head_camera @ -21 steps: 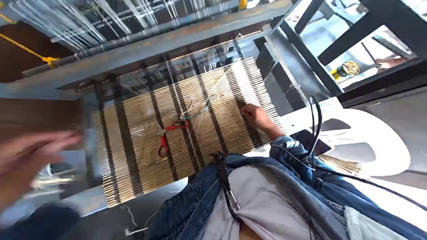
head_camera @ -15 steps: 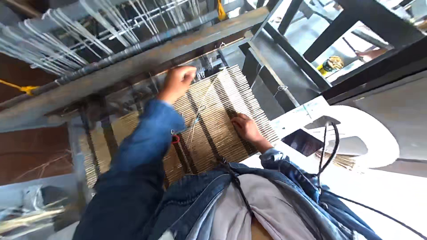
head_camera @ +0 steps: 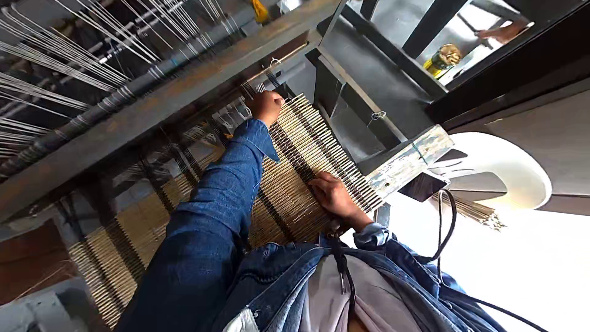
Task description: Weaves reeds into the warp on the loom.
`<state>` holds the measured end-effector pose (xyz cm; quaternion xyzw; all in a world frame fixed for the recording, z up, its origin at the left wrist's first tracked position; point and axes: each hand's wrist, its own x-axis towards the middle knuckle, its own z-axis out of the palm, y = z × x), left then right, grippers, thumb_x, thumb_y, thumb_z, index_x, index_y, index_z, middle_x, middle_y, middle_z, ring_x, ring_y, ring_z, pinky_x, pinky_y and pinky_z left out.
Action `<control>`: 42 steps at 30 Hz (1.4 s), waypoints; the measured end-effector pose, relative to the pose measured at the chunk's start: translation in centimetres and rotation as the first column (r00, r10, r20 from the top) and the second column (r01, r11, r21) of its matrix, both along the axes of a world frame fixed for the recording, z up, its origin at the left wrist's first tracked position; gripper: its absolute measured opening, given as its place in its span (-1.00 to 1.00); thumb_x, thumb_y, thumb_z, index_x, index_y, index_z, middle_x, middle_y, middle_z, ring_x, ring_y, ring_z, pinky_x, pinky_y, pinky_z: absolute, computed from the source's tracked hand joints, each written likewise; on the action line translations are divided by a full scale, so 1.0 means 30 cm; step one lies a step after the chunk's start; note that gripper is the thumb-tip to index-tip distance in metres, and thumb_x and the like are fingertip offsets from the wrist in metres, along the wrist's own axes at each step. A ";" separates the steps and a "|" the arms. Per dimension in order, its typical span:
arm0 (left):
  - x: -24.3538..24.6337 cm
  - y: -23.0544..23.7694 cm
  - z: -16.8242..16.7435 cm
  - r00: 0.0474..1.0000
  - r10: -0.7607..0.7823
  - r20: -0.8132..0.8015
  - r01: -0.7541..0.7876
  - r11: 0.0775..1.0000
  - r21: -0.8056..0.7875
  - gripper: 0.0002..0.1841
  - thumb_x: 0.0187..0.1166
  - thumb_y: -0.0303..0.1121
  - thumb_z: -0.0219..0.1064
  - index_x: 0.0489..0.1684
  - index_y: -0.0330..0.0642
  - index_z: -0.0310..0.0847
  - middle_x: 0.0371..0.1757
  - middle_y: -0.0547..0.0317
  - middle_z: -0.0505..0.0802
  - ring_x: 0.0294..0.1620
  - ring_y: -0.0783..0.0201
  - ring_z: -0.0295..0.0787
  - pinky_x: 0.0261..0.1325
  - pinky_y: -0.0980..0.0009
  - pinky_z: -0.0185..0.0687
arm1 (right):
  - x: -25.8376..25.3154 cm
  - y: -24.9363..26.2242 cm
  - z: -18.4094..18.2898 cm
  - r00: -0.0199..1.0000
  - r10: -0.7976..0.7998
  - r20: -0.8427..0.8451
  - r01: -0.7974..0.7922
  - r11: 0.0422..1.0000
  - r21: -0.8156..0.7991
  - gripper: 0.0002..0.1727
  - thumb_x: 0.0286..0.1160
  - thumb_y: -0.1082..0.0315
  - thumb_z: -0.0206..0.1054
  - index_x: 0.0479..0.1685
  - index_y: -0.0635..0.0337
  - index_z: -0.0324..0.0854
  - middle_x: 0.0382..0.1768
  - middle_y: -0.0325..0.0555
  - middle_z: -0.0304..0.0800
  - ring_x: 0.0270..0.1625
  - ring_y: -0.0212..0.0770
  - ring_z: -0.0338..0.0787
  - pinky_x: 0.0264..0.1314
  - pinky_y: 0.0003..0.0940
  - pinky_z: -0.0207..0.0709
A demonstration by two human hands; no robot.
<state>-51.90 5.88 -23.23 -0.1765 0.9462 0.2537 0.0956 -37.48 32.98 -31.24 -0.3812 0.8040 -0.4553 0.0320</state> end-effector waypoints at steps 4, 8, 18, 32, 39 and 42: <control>-0.017 0.005 0.022 0.998 -0.023 0.064 0.028 0.997 -0.075 -0.69 0.76 -0.26 0.16 0.21 -0.13 0.79 0.33 -0.19 0.80 0.54 -0.27 0.55 0.56 -0.51 0.05 | -0.009 0.001 0.003 1.000 0.002 0.002 -0.002 1.000 -0.027 -0.77 0.55 0.44 0.26 -0.15 0.26 0.87 -0.14 0.06 0.91 0.00 -0.08 0.88 0.22 -0.25 0.71; -0.025 0.014 0.022 0.994 -0.069 0.089 0.084 0.981 -0.177 -0.72 0.74 -0.31 0.17 0.15 -0.14 0.79 0.27 -0.23 0.81 0.52 -0.31 0.54 0.56 -0.47 0.07 | -0.019 0.010 -0.012 0.999 0.032 0.023 -0.031 0.998 -0.062 -0.77 0.57 0.44 0.26 -0.14 0.28 0.86 -0.10 0.07 0.90 0.04 -0.10 0.87 0.27 -0.29 0.69; -0.035 -0.010 0.002 0.999 -0.014 0.048 0.015 1.000 -0.018 -0.69 0.77 -0.22 0.17 0.15 -0.13 0.81 0.26 -0.14 0.84 0.46 -0.17 0.64 0.58 -0.42 0.09 | -0.016 0.006 -0.006 0.999 0.032 -0.004 -0.032 0.997 -0.065 -0.78 0.55 0.44 0.27 -0.16 0.28 0.86 -0.12 0.07 0.90 0.02 -0.12 0.87 0.25 -0.34 0.68; 0.036 0.066 0.059 0.935 -0.337 0.109 0.345 0.799 -0.493 -0.74 0.54 -0.59 0.27 0.11 -0.31 0.77 0.06 -0.23 0.86 0.36 -0.30 0.64 0.64 -0.35 0.03 | -0.076 0.034 0.045 0.963 0.150 0.224 -0.146 0.989 -0.035 -0.76 0.60 0.43 0.26 -0.08 0.32 0.85 -0.07 0.10 0.89 0.06 -0.15 0.86 0.27 -0.31 0.68; 0.136 0.051 0.027 0.984 -0.175 -0.003 0.166 0.937 -0.307 -0.70 0.59 -0.52 0.26 0.22 -0.20 0.78 0.09 -0.28 0.87 0.27 -0.32 0.73 0.58 -0.40 0.16 | -0.638 -0.235 0.412 0.988 0.153 -0.031 -0.148 0.981 0.129 -0.71 0.62 0.49 0.23 0.18 0.38 0.76 0.13 0.19 0.81 0.21 0.00 0.81 0.38 -0.09 0.65; 0.131 0.031 0.007 0.995 -0.101 0.008 0.101 0.977 -0.186 -0.69 0.59 -0.43 0.27 0.24 -0.15 0.76 0.12 -0.28 0.85 0.29 -0.33 0.71 0.47 -0.43 0.25 | -0.859 -0.445 0.524 0.955 0.180 -0.235 -0.134 0.971 0.198 -0.67 0.66 0.49 0.13 0.15 0.36 0.78 0.16 0.27 0.79 0.30 0.17 0.76 0.46 0.06 0.54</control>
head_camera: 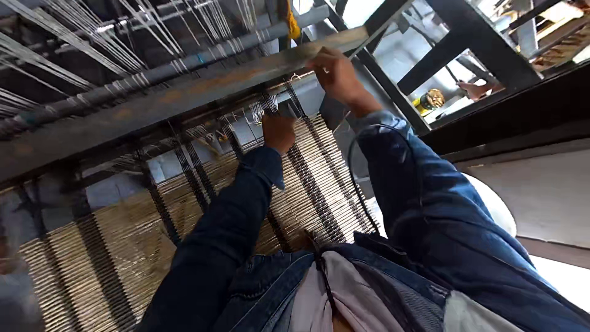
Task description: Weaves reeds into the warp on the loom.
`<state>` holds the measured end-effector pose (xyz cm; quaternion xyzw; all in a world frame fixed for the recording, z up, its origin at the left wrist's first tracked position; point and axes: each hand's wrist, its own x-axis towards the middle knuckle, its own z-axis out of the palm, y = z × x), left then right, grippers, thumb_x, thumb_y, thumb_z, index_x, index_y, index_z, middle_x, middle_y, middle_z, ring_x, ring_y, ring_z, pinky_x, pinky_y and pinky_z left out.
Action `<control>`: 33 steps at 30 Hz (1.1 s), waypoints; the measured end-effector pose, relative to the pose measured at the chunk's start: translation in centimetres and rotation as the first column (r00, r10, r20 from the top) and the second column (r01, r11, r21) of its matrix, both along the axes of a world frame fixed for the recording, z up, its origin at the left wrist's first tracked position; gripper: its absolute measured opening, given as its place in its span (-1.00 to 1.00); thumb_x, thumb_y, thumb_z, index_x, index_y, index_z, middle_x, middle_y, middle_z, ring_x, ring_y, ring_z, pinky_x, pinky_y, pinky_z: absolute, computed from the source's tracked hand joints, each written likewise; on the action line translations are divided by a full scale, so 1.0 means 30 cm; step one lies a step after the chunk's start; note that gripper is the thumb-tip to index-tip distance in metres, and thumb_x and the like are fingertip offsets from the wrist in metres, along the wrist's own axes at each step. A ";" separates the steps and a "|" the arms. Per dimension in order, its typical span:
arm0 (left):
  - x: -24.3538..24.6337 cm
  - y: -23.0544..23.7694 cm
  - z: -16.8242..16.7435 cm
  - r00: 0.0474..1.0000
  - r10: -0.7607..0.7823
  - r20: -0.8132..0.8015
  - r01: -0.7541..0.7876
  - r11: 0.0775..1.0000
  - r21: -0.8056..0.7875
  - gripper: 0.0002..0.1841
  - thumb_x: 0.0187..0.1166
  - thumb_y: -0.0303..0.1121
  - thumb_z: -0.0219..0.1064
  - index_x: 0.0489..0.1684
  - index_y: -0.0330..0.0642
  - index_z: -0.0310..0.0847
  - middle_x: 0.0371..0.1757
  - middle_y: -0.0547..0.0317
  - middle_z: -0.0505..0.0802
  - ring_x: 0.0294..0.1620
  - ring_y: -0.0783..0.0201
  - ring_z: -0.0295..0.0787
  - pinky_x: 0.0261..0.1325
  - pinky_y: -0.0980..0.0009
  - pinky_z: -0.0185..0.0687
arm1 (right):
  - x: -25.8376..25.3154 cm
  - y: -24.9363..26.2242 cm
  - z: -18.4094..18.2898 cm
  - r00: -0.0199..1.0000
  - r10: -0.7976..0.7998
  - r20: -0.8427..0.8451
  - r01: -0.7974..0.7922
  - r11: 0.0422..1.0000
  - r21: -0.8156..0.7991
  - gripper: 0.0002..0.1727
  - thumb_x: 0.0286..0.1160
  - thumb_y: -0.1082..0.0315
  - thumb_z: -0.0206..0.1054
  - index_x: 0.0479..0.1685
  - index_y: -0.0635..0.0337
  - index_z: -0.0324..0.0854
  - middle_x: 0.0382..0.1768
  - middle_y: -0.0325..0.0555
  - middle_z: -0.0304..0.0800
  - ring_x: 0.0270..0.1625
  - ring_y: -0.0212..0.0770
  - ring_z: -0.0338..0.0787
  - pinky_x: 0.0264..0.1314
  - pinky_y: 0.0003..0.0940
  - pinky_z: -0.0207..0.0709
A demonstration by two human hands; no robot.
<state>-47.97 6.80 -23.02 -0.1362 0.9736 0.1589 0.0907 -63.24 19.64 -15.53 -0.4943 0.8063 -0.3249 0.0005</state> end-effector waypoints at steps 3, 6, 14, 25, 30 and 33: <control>-0.016 -0.027 -0.007 0.998 0.065 0.019 -0.067 0.993 0.101 -0.72 0.68 -0.34 0.20 0.14 -0.19 0.77 0.12 -0.25 0.86 0.28 -0.29 0.73 0.39 -0.45 0.31 | -0.044 -0.093 -0.019 0.985 -0.087 0.147 0.047 0.966 0.253 -0.67 0.76 0.33 0.14 0.10 0.37 0.75 -0.02 0.25 0.85 0.10 0.18 0.84 0.31 0.23 0.60; -0.035 -0.036 0.001 0.994 0.109 0.029 -0.112 0.982 0.150 -0.66 0.76 -0.26 0.13 0.20 -0.23 0.76 0.15 -0.27 0.85 0.31 -0.28 0.73 0.44 -0.40 0.33 | -0.049 -0.107 -0.153 0.927 -0.195 0.320 0.040 0.900 0.433 -0.67 0.71 0.30 0.24 0.13 0.41 0.75 0.09 0.32 0.83 0.21 0.24 0.81 0.41 0.29 0.54; -0.127 -0.056 -0.042 0.992 0.051 -0.113 -0.047 0.998 0.037 -0.66 0.75 -0.30 0.12 0.22 -0.29 0.73 0.09 -0.29 0.86 0.30 -0.30 0.71 0.57 -0.36 0.15 | -0.019 -0.083 -0.301 0.644 -0.238 0.727 0.150 0.971 0.186 -0.73 0.67 0.49 0.22 0.22 0.42 0.65 0.04 0.12 0.80 -0.07 -0.21 0.79 0.05 -0.26 0.69; -0.204 -0.085 -0.095 0.987 0.000 -0.159 0.003 1.000 0.021 -0.64 0.77 -0.24 0.09 0.07 -0.30 0.78 0.02 -0.25 0.87 0.28 -0.27 0.70 0.58 -0.31 0.12 | -0.030 -0.040 -0.307 0.608 -0.207 0.767 0.001 0.966 0.260 -0.73 0.75 0.34 0.24 0.06 0.41 0.70 -0.12 -0.06 0.80 -0.13 -0.38 0.71 0.06 -0.38 0.59; -0.197 -0.091 -0.083 0.990 0.012 -0.140 -0.010 1.000 0.019 -0.63 0.76 -0.22 0.09 0.06 -0.29 0.78 0.00 -0.23 0.88 0.25 -0.24 0.73 0.60 -0.28 0.11 | -0.026 -0.044 -0.327 0.683 -0.167 0.711 0.023 0.978 0.208 -0.82 0.62 0.46 0.30 -0.05 0.44 0.71 -0.11 0.01 0.80 -0.09 -0.32 0.71 0.13 -0.30 0.60; -0.163 -0.082 -0.036 0.993 0.040 -0.108 -0.031 0.996 0.085 -0.62 0.77 -0.21 0.11 0.01 -0.38 0.74 0.00 -0.32 0.86 0.25 -0.28 0.73 0.59 -0.31 0.13 | -0.017 -0.047 -0.334 0.653 -0.169 0.739 0.071 0.984 0.162 -0.86 0.62 0.52 0.24 -0.10 0.46 0.66 -0.20 -0.05 0.78 -0.19 -0.38 0.70 0.05 -0.38 0.62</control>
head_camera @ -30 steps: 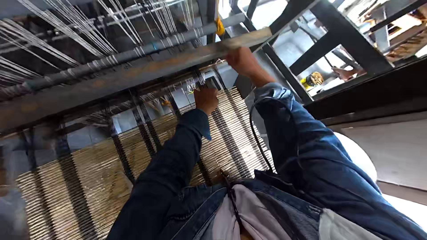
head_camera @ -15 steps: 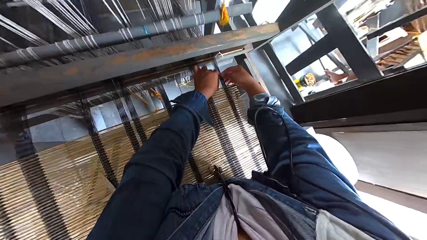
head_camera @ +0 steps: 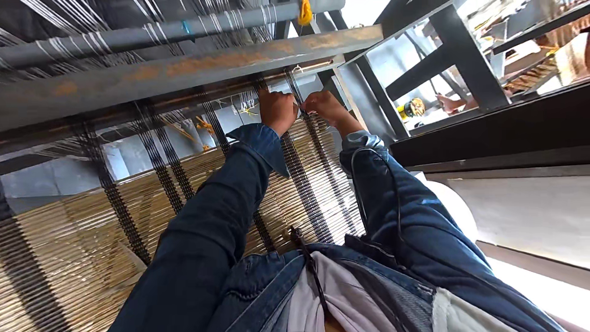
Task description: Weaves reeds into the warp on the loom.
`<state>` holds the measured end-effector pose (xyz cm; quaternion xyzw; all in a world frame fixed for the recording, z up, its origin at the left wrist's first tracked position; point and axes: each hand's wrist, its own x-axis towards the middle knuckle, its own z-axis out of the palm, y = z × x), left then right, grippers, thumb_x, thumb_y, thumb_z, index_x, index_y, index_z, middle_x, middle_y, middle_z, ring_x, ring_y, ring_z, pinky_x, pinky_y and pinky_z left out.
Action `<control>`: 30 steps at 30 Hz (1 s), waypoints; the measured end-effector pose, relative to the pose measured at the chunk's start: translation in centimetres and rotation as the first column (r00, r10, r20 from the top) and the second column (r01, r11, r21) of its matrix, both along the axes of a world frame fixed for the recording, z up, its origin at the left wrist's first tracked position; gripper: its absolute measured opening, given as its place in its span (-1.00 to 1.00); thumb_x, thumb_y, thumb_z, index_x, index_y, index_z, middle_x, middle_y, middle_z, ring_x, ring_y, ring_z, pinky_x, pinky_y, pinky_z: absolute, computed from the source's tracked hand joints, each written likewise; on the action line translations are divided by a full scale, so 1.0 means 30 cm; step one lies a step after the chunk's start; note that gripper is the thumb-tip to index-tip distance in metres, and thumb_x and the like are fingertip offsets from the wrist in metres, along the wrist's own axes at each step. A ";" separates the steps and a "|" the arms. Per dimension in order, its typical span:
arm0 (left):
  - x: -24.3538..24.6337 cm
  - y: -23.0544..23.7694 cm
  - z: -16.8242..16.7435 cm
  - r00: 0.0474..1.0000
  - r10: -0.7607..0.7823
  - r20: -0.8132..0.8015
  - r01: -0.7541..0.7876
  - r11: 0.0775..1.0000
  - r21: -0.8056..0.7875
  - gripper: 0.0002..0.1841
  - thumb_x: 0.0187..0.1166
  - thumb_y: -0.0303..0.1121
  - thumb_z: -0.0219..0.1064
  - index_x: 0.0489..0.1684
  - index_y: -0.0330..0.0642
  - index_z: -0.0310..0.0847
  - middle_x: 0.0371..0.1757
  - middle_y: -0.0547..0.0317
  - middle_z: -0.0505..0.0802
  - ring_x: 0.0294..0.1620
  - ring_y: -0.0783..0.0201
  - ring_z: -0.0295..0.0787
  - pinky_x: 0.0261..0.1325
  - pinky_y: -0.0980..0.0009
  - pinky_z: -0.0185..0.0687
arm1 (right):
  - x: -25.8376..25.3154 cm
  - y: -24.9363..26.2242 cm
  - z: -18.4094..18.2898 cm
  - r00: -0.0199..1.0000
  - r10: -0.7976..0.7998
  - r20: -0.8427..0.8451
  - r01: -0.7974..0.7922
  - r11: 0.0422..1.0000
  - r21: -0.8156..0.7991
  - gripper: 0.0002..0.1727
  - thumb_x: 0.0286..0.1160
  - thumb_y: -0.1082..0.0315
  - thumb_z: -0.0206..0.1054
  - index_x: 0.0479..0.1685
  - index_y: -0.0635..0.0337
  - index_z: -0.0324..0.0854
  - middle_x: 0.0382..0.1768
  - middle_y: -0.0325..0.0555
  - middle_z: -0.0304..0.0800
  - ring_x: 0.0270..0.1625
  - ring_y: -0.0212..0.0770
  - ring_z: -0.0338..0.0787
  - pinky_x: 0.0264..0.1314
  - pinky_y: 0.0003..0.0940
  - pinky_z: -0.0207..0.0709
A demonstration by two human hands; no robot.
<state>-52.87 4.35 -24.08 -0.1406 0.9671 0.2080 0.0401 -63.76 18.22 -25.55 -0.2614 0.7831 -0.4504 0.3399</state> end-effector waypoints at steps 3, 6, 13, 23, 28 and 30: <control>0.060 0.009 0.023 0.999 -0.004 0.034 0.003 1.000 0.027 -0.63 0.76 -0.23 0.10 -0.11 -0.40 0.72 -0.09 -0.31 0.85 0.18 -0.29 0.74 0.53 -0.29 0.16 | 0.004 0.006 0.003 0.997 -0.007 0.077 0.008 1.000 -0.015 -0.84 0.68 0.45 0.24 -0.08 0.42 0.65 -0.24 -0.14 0.74 -0.25 -0.44 0.69 -0.02 -0.44 0.62; 0.103 0.020 0.015 1.000 -0.013 0.001 0.013 0.998 0.069 -0.64 0.76 -0.26 0.08 -0.20 -0.40 0.70 -0.16 -0.29 0.85 0.11 -0.25 0.77 0.49 -0.29 0.18 | 0.002 0.004 0.010 0.994 -0.007 0.112 0.009 1.000 -0.019 -0.85 0.67 0.45 0.25 -0.11 0.38 0.66 -0.30 -0.20 0.73 -0.30 -0.46 0.69 -0.06 -0.46 0.63; 0.110 0.030 0.002 0.997 -0.066 0.028 0.065 0.997 0.036 -0.64 0.75 -0.27 0.07 -0.10 -0.38 0.73 -0.14 -0.29 0.87 0.09 -0.29 0.78 0.46 -0.32 0.21 | 0.007 0.000 -0.009 0.972 -0.095 0.213 0.102 0.994 -0.026 -0.89 0.67 0.45 0.27 -0.24 0.26 0.61 -0.46 -0.31 0.66 -0.44 -0.47 0.63 -0.24 -0.50 0.58; 0.142 0.026 0.052 0.986 -0.092 0.140 0.079 0.992 0.095 -0.66 0.80 -0.32 0.04 0.15 -0.34 0.70 0.02 -0.30 0.86 0.21 -0.28 0.75 0.50 -0.34 0.22 | 0.035 -0.132 0.298 0.612 -0.023 -0.790 -0.007 0.999 -0.034 -0.65 0.73 0.25 0.19 -0.03 0.35 0.79 -0.12 0.14 0.87 -0.03 0.04 0.85 0.16 0.03 0.65; 0.198 0.050 0.017 0.997 -0.034 0.063 0.027 0.995 0.100 -0.70 0.79 -0.35 0.08 0.10 -0.32 0.72 -0.02 -0.28 0.87 0.14 -0.28 0.78 0.40 -0.36 0.29 | -0.100 -0.252 0.282 0.552 0.162 -0.818 -0.002 0.981 0.193 -0.41 0.84 -0.05 -0.03 0.00 0.25 0.79 0.28 0.13 0.78 0.50 0.15 0.61 0.69 0.21 0.14; 0.254 0.080 0.025 0.996 0.006 0.092 -0.012 0.998 0.066 -0.68 0.82 -0.32 0.06 0.13 -0.32 0.71 -0.07 -0.27 0.87 0.10 -0.26 0.80 0.42 -0.31 0.31 | -0.084 -0.249 0.273 0.563 0.182 -0.806 0.013 0.973 0.229 -0.39 0.85 -0.05 -0.08 0.01 0.26 0.76 0.28 0.10 0.78 0.52 0.12 0.61 0.69 0.22 0.11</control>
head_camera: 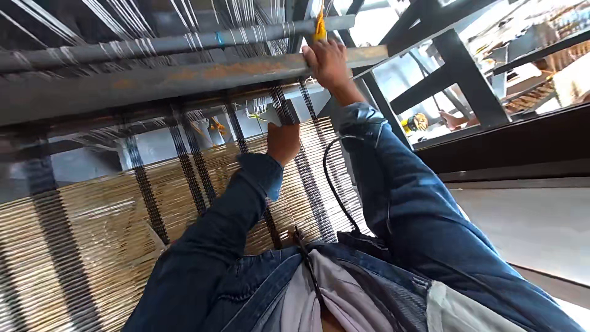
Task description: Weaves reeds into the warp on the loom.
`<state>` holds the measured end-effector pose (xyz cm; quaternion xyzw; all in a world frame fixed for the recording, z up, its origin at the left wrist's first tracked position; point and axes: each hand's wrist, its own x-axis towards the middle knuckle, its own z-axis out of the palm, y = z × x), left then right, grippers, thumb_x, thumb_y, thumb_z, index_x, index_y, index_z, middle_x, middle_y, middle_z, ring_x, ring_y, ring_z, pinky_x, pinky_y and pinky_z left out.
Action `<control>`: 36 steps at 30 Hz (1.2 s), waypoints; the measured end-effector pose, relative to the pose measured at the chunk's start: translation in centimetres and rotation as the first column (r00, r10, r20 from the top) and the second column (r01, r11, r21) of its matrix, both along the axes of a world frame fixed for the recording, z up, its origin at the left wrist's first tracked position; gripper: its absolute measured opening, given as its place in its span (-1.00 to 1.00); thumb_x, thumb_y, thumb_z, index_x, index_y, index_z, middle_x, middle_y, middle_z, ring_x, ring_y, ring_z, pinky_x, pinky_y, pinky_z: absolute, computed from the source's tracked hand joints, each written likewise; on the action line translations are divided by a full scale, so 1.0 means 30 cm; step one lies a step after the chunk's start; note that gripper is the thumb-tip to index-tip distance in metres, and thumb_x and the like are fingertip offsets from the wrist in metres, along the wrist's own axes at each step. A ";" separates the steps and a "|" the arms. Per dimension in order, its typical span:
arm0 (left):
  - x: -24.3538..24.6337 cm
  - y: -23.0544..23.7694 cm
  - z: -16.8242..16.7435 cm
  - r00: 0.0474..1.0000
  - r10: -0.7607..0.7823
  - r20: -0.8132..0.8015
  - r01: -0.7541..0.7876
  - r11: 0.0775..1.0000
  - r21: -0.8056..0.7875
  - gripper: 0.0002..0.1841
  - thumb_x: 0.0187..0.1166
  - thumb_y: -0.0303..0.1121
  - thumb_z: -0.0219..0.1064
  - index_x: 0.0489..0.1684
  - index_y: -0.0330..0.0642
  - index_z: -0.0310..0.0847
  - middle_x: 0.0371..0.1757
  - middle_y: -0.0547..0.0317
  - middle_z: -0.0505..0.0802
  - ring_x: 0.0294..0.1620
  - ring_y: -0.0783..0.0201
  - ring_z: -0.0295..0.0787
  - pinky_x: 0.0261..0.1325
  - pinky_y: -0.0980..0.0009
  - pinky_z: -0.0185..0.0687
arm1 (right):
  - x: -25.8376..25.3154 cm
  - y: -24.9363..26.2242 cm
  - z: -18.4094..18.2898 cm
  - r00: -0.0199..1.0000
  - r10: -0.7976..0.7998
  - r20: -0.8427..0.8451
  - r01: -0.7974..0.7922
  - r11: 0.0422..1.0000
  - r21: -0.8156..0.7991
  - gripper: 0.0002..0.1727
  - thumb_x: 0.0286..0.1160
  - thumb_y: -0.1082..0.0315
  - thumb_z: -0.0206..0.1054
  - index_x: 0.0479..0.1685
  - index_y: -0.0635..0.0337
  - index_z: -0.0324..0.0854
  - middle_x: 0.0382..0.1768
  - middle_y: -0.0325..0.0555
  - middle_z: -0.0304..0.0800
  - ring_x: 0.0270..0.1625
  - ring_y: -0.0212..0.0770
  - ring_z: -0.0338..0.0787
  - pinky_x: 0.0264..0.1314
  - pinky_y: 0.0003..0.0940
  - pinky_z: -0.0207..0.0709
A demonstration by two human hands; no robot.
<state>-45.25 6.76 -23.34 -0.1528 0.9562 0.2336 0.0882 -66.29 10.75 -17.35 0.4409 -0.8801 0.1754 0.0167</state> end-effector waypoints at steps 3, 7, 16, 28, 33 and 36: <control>0.124 0.058 0.029 1.000 0.013 0.006 -0.013 0.999 -0.034 -0.68 0.80 -0.33 0.10 0.23 -0.30 0.70 -0.14 -0.30 0.88 0.03 -0.30 0.81 0.46 -0.30 0.32 | 0.060 0.064 -0.001 0.999 0.012 0.053 -0.015 0.998 0.067 -0.34 0.84 -0.13 -0.07 0.11 0.30 0.73 0.32 0.18 0.75 0.55 0.20 0.56 0.70 0.30 0.08; 0.272 0.135 0.052 0.997 0.014 -0.074 -0.017 0.999 -0.042 -0.73 0.70 -0.40 0.23 0.20 -0.28 0.74 -0.22 -0.26 0.88 -0.05 -0.28 0.81 0.40 -0.30 0.38 | 0.179 0.257 -0.056 0.994 0.106 0.035 -0.109 0.989 0.101 -0.10 0.50 -0.46 0.13 0.08 0.36 0.72 0.24 0.28 0.75 0.45 0.32 0.62 0.57 0.42 0.20; 0.312 0.071 0.027 0.996 0.070 -0.063 -0.072 0.997 -0.026 -0.72 0.74 -0.37 0.18 0.21 -0.27 0.73 -0.19 -0.32 0.87 -0.01 -0.35 0.82 0.30 -0.35 0.48 | 0.130 0.242 -0.044 0.985 0.169 -0.037 -0.161 0.973 0.167 -0.15 0.20 -0.42 0.50 0.04 0.30 0.73 0.18 0.21 0.79 0.39 0.30 0.64 0.42 0.41 0.30; 0.065 -0.008 0.071 0.973 -0.011 -0.232 0.007 1.000 -0.018 -0.42 0.59 -0.25 0.39 0.57 -0.36 0.51 0.49 -0.41 0.63 0.61 -0.46 0.38 0.50 -0.45 0.23 | 0.269 0.317 -0.114 0.973 -0.074 0.217 0.162 0.893 -0.421 -0.59 0.58 0.28 0.38 0.34 0.26 0.69 0.38 0.33 0.63 0.52 0.33 0.52 0.57 0.29 0.36; -0.133 0.007 0.001 0.990 -0.072 -0.118 0.065 0.996 -0.063 -0.60 0.77 -0.24 0.20 0.39 -0.32 0.67 0.36 -0.33 0.75 0.56 -0.34 0.50 0.59 -0.38 0.17 | 0.293 0.442 -0.293 0.859 -0.124 0.497 0.277 0.929 -0.246 -0.62 0.72 0.50 0.12 0.41 0.41 0.61 0.41 0.39 0.59 0.41 0.18 0.69 0.47 -0.07 0.60; -0.170 0.009 -0.019 0.994 0.001 -0.109 0.006 0.998 0.064 -0.71 0.72 -0.33 0.24 0.19 -0.23 0.81 0.22 -0.29 0.83 0.44 -0.30 0.63 0.56 -0.41 0.19 | 0.252 0.419 -0.317 0.827 -0.059 0.559 0.244 0.933 -0.263 -0.60 0.76 0.49 0.07 0.45 0.42 0.59 0.39 0.36 0.64 0.40 0.13 0.72 0.51 -0.09 0.54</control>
